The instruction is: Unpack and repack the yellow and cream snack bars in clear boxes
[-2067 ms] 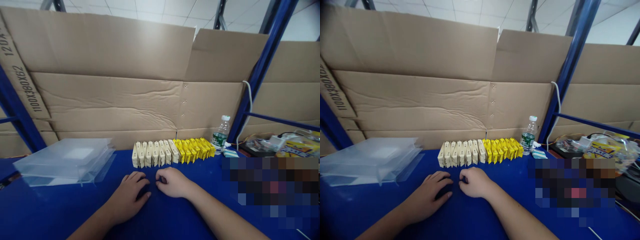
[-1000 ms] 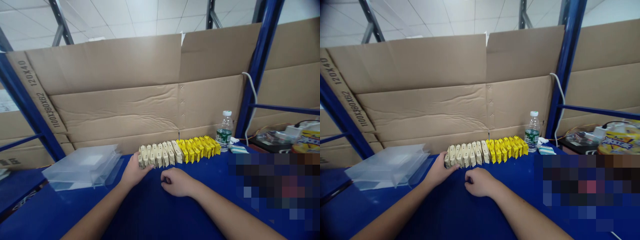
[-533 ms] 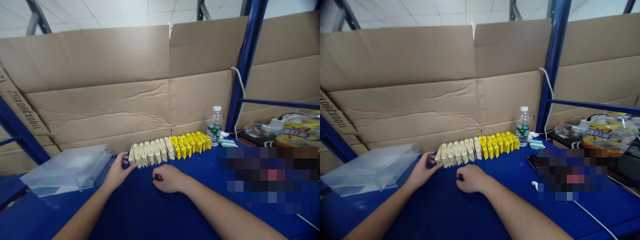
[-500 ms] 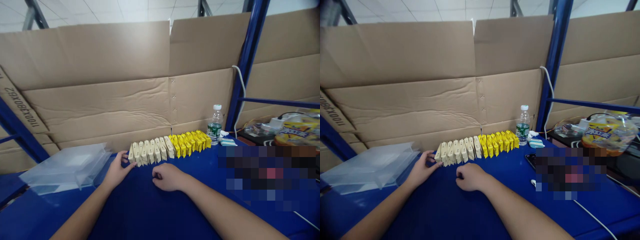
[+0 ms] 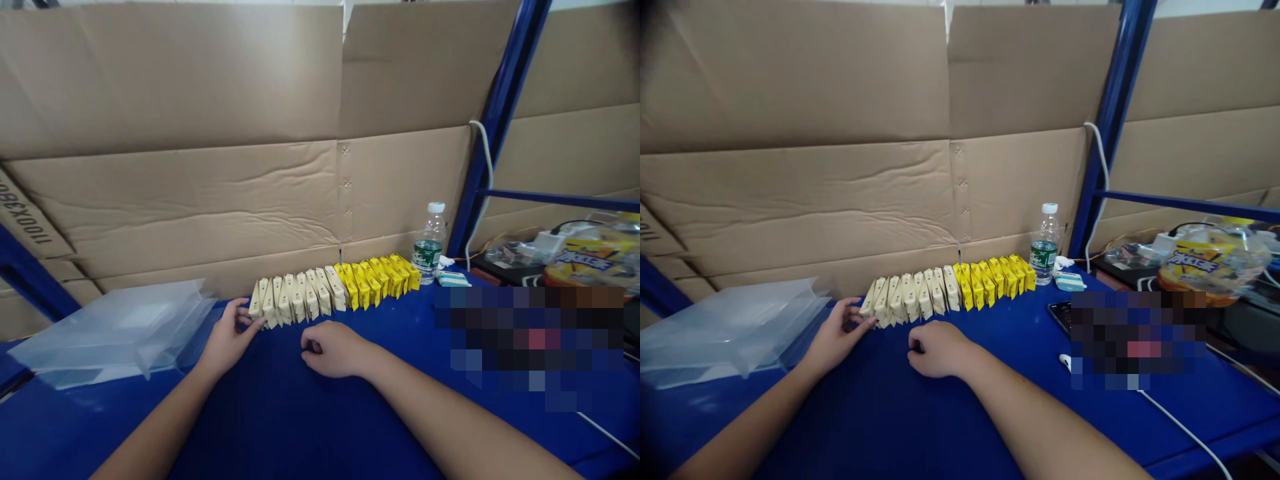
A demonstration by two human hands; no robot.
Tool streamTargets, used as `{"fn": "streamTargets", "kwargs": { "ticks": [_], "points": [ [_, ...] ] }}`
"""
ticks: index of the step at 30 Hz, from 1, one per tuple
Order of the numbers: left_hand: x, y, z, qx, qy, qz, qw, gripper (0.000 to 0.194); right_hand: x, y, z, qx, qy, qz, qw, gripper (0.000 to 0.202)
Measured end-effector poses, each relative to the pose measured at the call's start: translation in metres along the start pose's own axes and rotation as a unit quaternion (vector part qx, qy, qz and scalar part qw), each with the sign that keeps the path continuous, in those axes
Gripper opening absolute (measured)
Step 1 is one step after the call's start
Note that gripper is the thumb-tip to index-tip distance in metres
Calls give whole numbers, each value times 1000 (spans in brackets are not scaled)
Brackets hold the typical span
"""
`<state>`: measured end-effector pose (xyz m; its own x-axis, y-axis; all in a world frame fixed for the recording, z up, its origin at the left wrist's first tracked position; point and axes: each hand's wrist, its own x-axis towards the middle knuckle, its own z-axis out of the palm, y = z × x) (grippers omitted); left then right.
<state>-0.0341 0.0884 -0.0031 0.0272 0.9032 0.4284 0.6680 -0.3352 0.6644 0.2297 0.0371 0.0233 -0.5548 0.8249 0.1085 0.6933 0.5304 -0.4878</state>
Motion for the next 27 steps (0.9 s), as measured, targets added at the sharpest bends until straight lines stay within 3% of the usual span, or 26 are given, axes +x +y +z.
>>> {"fn": "streamTargets", "kwargs": {
  "ticks": [5, 16, 19, 24, 26, 27],
  "points": [
    [-3, 4, -4, 16, 3, -13, 1000, 59, 0, -2, -1, 5, 2, 5, 1000, 13],
    [9, 34, -3, 232, 18, -82, 969, 37, 0, -1, 1, 29, 10, 11, 999, 12],
    [6, 44, -13, 269, 23, -82, 959, 33, -1, -1, 0, 50, 16, 15, 999, 10],
    [-26, 72, -45, 311, 61, -69, 946, 42, 1, -13, 2, 124, 19, 46, 991, 8],
    [-49, 84, -51, 325, 110, -3, 939, 45, 2, -24, 7, 237, 10, 74, 969, 13],
    [-62, 90, -51, 330, 131, 53, 933, 42, 2, -30, 11, 327, 4, 93, 940, 14]
  ]
}}
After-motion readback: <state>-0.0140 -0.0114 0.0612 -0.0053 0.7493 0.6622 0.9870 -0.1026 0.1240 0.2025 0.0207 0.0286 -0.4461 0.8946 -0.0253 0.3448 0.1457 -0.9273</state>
